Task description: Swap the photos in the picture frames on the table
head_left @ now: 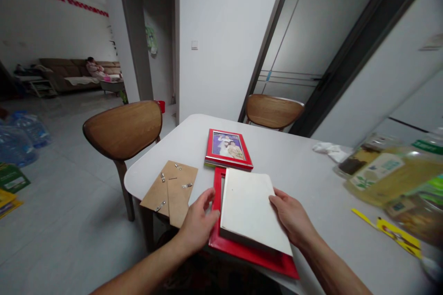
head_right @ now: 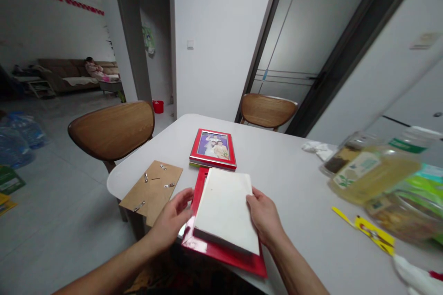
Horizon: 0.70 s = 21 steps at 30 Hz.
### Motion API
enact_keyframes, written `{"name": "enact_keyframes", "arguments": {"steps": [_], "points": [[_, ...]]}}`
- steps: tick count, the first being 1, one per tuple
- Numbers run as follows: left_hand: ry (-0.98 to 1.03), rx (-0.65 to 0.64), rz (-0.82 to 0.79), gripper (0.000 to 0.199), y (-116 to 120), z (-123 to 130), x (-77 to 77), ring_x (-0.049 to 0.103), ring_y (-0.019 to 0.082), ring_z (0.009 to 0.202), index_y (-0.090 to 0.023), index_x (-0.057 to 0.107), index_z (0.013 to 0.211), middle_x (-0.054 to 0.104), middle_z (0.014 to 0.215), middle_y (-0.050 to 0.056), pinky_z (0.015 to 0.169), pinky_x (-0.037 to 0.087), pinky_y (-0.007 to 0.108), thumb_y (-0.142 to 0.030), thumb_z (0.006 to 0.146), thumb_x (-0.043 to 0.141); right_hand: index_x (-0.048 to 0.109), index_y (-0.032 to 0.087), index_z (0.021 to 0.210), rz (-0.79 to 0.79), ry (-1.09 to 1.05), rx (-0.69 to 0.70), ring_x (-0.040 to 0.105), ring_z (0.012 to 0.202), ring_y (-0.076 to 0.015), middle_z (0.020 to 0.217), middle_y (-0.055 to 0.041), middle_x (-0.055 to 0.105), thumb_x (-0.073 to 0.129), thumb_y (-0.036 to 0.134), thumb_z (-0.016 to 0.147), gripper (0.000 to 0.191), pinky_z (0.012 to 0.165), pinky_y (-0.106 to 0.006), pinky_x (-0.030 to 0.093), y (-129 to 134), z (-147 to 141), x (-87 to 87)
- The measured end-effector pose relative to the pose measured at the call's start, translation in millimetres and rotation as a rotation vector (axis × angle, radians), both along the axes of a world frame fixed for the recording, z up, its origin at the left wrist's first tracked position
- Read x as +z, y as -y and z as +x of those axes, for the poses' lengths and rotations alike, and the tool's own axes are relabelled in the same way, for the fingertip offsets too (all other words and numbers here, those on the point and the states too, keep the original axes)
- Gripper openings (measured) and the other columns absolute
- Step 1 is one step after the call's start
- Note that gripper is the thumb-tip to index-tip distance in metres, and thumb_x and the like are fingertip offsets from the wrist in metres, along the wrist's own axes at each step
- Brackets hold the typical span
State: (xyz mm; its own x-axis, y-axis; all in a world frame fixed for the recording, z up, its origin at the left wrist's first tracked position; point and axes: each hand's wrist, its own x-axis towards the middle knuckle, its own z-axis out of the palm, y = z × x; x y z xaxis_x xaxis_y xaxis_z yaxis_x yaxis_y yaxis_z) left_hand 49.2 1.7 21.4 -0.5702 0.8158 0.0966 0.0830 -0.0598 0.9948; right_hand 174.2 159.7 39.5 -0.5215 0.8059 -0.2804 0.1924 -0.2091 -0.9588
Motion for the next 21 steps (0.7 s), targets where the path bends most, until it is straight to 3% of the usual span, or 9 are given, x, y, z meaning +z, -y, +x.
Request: {"name": "enact_keyframes", "arguments": {"steps": [3,7,15,21], "points": [[-0.318,-0.1,-0.16,0.051,7,2,-2.6,0.037,0.02,0.115,-0.013,0.042,0.117,0.042,0.124,0.011,0.1,0.027,0.037,-0.014,0.066,0.048,0.039,0.01,0.119,0.132,0.106,0.038,0.06,0.055,-0.0184,0.069,-0.0071,0.065,0.037,0.018,0.064,0.055,0.045,-0.026,0.044,-11,3,-15.0],[-0.522,-0.205,-0.239,0.055,12,9,-2.3,0.028,0.021,0.121,-0.011,0.038,0.12,0.03,0.132,0.013,0.101,0.024,0.038,-0.016,0.066,0.05,0.046,0.01,0.114,0.332,0.2,0.07,0.06,0.058,-0.0179,0.073,-0.0071,0.065,0.037,0.02,0.065,0.051,0.049,-0.025,0.044,-18,-3,-30.5],[-0.703,-0.26,-0.267,0.054,11,10,-4.5,0.024,0.022,0.122,-0.009,0.038,0.12,0.028,0.132,0.015,0.101,0.024,0.039,-0.018,0.068,0.051,0.052,0.01,0.107,0.497,0.372,0.079,0.06,0.067,-0.019,0.079,-0.0083,0.065,0.036,0.022,0.067,0.045,0.055,-0.024,0.043,-17,-3,-21.4],[-0.758,-0.279,-0.289,0.047,12,10,-4.4,0.024,0.023,0.122,-0.011,0.042,0.117,0.036,0.128,0.013,0.1,0.026,0.041,-0.02,0.072,0.048,0.053,0.013,0.104,0.746,0.606,0.074,0.058,0.074,-0.0199,0.09,-0.0104,0.062,0.035,0.028,0.072,0.04,0.063,-0.027,0.042,-12,-10,-17.5]]}}
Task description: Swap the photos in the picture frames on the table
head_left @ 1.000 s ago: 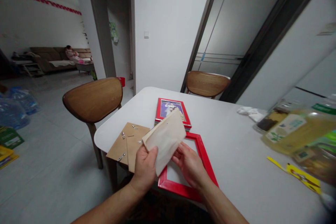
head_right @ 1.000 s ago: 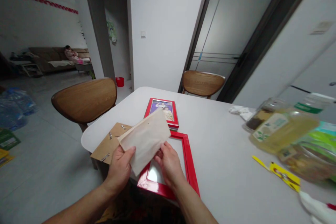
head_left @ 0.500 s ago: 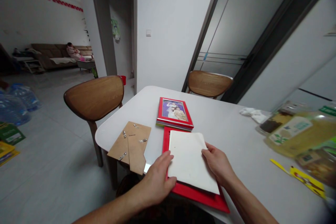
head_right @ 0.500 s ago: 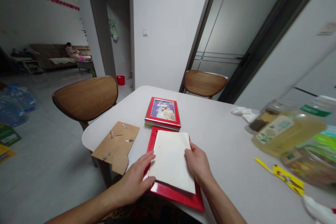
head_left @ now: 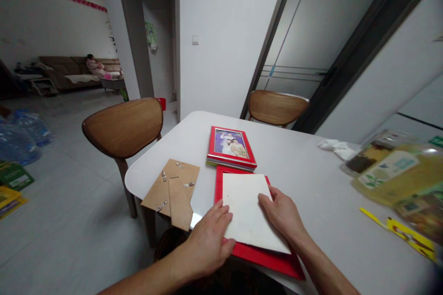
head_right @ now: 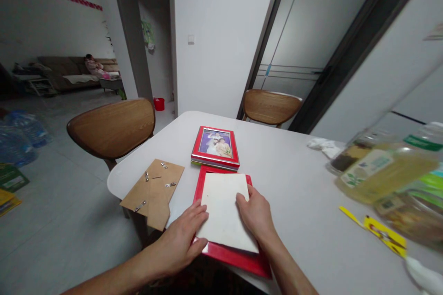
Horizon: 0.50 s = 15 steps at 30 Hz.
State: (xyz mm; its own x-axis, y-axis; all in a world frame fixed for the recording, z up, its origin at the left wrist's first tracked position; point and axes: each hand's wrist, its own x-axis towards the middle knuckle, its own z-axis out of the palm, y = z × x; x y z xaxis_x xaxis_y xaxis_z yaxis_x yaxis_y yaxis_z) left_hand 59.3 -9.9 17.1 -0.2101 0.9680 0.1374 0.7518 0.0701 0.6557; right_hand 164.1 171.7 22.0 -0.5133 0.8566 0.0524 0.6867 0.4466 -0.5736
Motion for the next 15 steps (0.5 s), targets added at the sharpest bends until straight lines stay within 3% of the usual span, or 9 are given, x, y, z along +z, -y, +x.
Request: {"name": "enact_keyframes", "arguments": {"steps": [5,10,15], "points": [[-0.052,-0.006,-0.013,0.046,-1,1,-0.6,0.022,0.024,0.123,-0.01,0.043,0.116,0.036,0.128,0.014,0.1,0.025,0.041,-0.021,0.072,0.048,0.052,0.012,0.101,0.247,0.354,0.002,0.056,0.074,-0.0239,0.085,-0.0138,0.057,0.031,0.041,0.076,0.043,0.06,-0.033,0.04,8,-5,1.3],[-0.029,-0.044,-0.025,0.05,9,-4,8.2,0.024,0.021,0.123,-0.011,0.038,0.12,0.032,0.131,0.013,0.101,0.025,0.038,-0.021,0.073,0.047,0.048,0.012,0.103,0.358,0.419,-0.005,0.054,0.076,-0.0243,0.088,-0.013,0.051,0.033,0.046,0.076,0.046,0.057,-0.033,0.04,13,-3,-4.0],[-0.133,0.071,-0.006,0.066,48,-56,10.3,0.017,0.021,0.125,-0.019,0.028,0.126,0.021,0.136,0.009,0.101,0.019,0.042,-0.025,0.066,0.055,0.044,0.014,0.111,0.357,0.344,0.023,0.053,0.077,-0.0234,0.092,-0.0115,0.049,0.036,0.043,0.076,0.046,0.056,-0.032,0.04,15,-1,-2.0]]}}
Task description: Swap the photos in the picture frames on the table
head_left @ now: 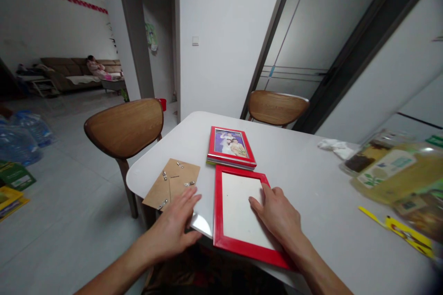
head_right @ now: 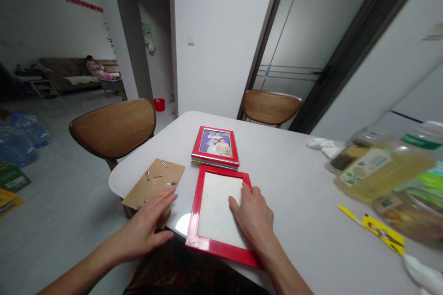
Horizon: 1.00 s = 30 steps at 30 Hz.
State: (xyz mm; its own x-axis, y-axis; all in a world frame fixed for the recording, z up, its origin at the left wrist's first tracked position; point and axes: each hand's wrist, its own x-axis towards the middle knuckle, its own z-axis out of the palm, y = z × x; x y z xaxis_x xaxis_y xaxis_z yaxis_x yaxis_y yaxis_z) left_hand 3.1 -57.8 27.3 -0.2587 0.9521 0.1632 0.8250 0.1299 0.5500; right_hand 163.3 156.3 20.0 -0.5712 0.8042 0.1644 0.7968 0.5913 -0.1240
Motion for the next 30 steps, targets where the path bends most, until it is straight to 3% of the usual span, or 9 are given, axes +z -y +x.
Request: {"name": "enact_keyframes", "arguments": {"steps": [5,8,11,14,17,20,25,30], "points": [[-0.147,0.307,-0.139,0.068,32,-54,-13.0,0.023,0.03,0.122,-0.016,0.039,0.119,0.029,0.132,0.015,0.098,0.022,0.047,-0.029,0.057,0.065,0.047,0.015,0.111,-0.214,-0.285,0.388,0.05,0.087,-0.0186,0.101,-0.0101,0.049,0.038,0.035,0.078,0.04,0.074,-0.029,0.039,45,-33,7.5],[-0.222,0.34,-0.095,0.056,34,-60,-22.3,0.034,0.027,0.116,-0.016,0.046,0.111,0.04,0.125,0.013,0.096,0.029,0.042,-0.02,0.058,0.064,0.051,0.016,0.105,-0.272,-0.297,0.582,0.048,0.089,-0.0206,0.095,-0.01,0.053,0.045,0.038,0.075,0.039,0.078,-0.032,0.037,87,-68,7.0],[-0.266,0.317,0.004,0.043,33,-61,-30.8,0.045,0.024,0.104,-0.017,0.051,0.103,0.052,0.112,0.01,0.09,0.037,0.04,-0.015,0.062,0.061,0.051,0.016,0.101,-0.221,-0.251,0.565,0.045,0.087,-0.0246,0.093,-0.0108,0.052,0.054,0.043,0.066,0.045,0.075,-0.038,0.037,113,-98,1.2],[-0.278,0.286,0.109,0.04,33,-63,-34.6,0.05,0.024,0.097,-0.016,0.052,0.101,0.056,0.104,0.01,0.085,0.041,0.04,-0.021,0.063,0.063,0.05,0.016,0.102,-0.263,-0.281,0.528,0.044,0.088,-0.0233,0.094,-0.0102,0.049,0.058,0.032,0.061,0.044,0.075,-0.035,0.038,114,-107,-1.3],[-0.286,0.23,0.206,0.049,32,-53,-29.0,0.048,0.027,0.1,-0.014,0.051,0.104,0.052,0.11,0.014,0.085,0.042,0.042,-0.036,0.062,0.065,0.049,0.016,0.106,-0.327,-0.382,0.553,0.043,0.09,-0.02,0.095,-0.0081,0.047,0.055,0.022,0.06,0.047,0.079,-0.032,0.038,102,-87,5.9],[-0.26,0.132,0.246,0.06,21,-24,-17.3,0.042,0.029,0.109,-0.013,0.047,0.109,0.044,0.12,0.018,0.088,0.039,0.044,-0.047,0.062,0.063,0.051,0.018,0.104,-0.354,-0.442,0.578,0.043,0.093,-0.0183,0.097,-0.0065,0.046,0.052,0.02,0.062,0.043,0.084,-0.032,0.037,86,-45,18.3],[-0.096,-0.024,0.167,0.052,-20,38,-4.0,0.039,0.027,0.112,-0.012,0.049,0.106,0.043,0.121,0.017,0.092,0.035,0.042,-0.042,0.065,0.062,0.054,0.02,0.1,-0.378,-0.292,0.476,0.046,0.096,-0.0196,0.101,-0.0069,0.048,0.049,0.023,0.064,0.037,0.087,-0.035,0.036,45,28,26.5],[-0.055,-0.072,0.103,0.041,-53,62,-6.0,0.043,0.024,0.108,-0.012,0.052,0.101,0.049,0.116,0.014,0.094,0.035,0.037,-0.031,0.067,0.061,0.058,0.017,0.098,-0.323,-0.211,0.391,0.048,0.094,-0.0201,0.099,-0.0086,0.05,0.05,0.027,0.063,0.037,0.087,-0.035,0.037,14,54,12.1]]}}
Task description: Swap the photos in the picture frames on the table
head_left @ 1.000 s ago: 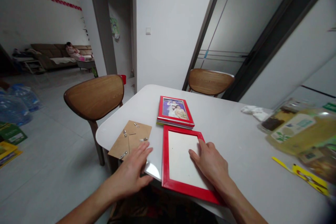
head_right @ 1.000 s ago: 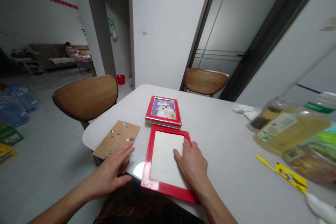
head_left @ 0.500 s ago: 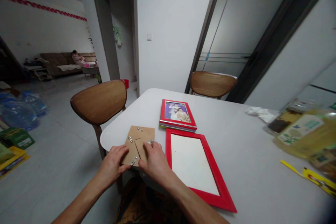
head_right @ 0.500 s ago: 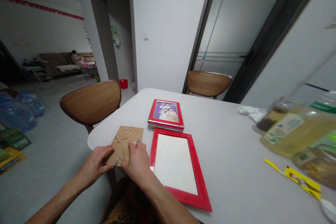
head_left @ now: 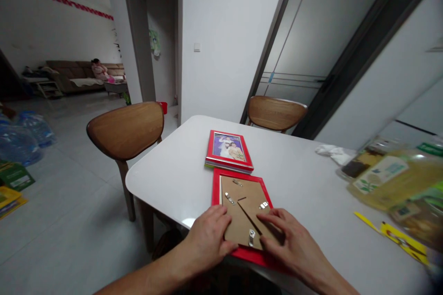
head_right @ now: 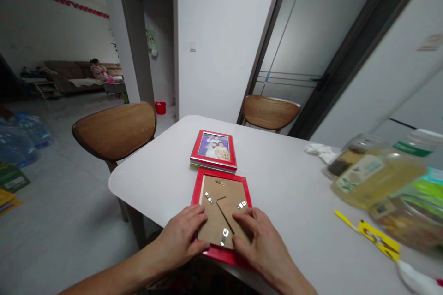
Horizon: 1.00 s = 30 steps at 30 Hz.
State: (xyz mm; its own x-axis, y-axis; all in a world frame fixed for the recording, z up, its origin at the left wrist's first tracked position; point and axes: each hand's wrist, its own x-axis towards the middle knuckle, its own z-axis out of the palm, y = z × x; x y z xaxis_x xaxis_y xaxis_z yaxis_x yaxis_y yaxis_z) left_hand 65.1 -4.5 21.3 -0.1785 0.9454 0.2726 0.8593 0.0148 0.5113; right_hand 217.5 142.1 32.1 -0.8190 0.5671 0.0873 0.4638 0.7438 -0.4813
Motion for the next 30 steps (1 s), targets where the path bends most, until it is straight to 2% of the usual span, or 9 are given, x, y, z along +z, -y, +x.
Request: {"name": "enact_keyframes", "arguments": {"steps": [5,10,13,16,19,24,30], "points": [[-0.034,-0.015,-0.003,0.023,-7,-7,-7.7,0.046,0.02,0.104,-0.013,0.055,0.094,0.057,0.105,0.01,0.096,0.033,0.035,-0.022,0.072,0.054,0.059,0.017,0.098,0.116,-0.056,0.001,0.049,0.092,-0.0201,0.096,-0.0086,0.052,0.051,0.027,0.062,0.038,0.085,-0.035,0.039,-1,-10,-19.8],[-0.007,-0.016,0.03,0.024,-5,-16,-13.1,0.044,0.02,0.107,-0.012,0.053,0.096,0.054,0.108,0.01,0.097,0.031,0.034,-0.019,0.073,0.053,0.06,0.017,0.097,0.274,-0.091,0.011,0.049,0.085,-0.0202,0.091,-0.0084,0.053,0.05,0.028,0.065,0.035,0.077,-0.036,0.042,9,-22,-32.7],[0.013,-0.04,0.032,0.023,-4,-19,-13.9,0.044,0.02,0.107,-0.012,0.054,0.094,0.056,0.106,0.01,0.097,0.031,0.034,-0.022,0.074,0.054,0.06,0.018,0.095,0.368,-0.105,0.008,0.049,0.084,-0.0214,0.091,-0.0086,0.053,0.05,0.028,0.067,0.031,0.073,-0.037,0.042,10,-23,-36.4],[0.025,-0.076,0.023,0.042,0,-22,-14.9,0.041,0.023,0.11,-0.01,0.053,0.099,0.053,0.11,0.013,0.098,0.03,0.036,-0.036,0.067,0.062,0.06,0.019,0.094,0.434,-0.144,0.036,0.046,0.089,-0.0231,0.097,-0.0098,0.052,0.05,0.028,0.07,0.028,0.073,-0.038,0.041,14,-22,-35.1],[0.036,-0.126,0.016,0.066,3,-26,-18.1,0.035,0.026,0.115,-0.007,0.05,0.103,0.048,0.116,0.017,0.099,0.027,0.039,-0.05,0.056,0.066,0.059,0.023,0.096,0.432,-0.157,0.164,0.044,0.094,-0.0218,0.103,-0.0086,0.05,0.047,0.025,0.074,0.025,0.077,-0.038,0.04,23,-21,-28.6],[0.061,-0.133,-0.013,0.052,7,-30,-22.2,0.034,0.025,0.116,-0.011,0.053,0.091,0.046,0.118,0.015,0.099,0.028,0.036,-0.047,0.056,0.067,0.057,0.028,0.097,0.364,-0.076,0.342,0.042,0.097,-0.0209,0.101,-0.0053,0.052,0.044,0.025,0.078,0.023,0.08,-0.039,0.038,38,-20,-14.9],[0.056,-0.116,-0.037,0.047,8,-29,-19.7,0.034,0.024,0.117,-0.013,0.053,0.088,0.048,0.117,0.013,0.099,0.027,0.036,-0.046,0.057,0.066,0.056,0.026,0.1,0.366,-0.061,0.422,0.043,0.098,-0.0212,0.104,-0.007,0.051,0.046,0.031,0.077,0.026,0.082,-0.039,0.037,35,-15,-10.9]]}}
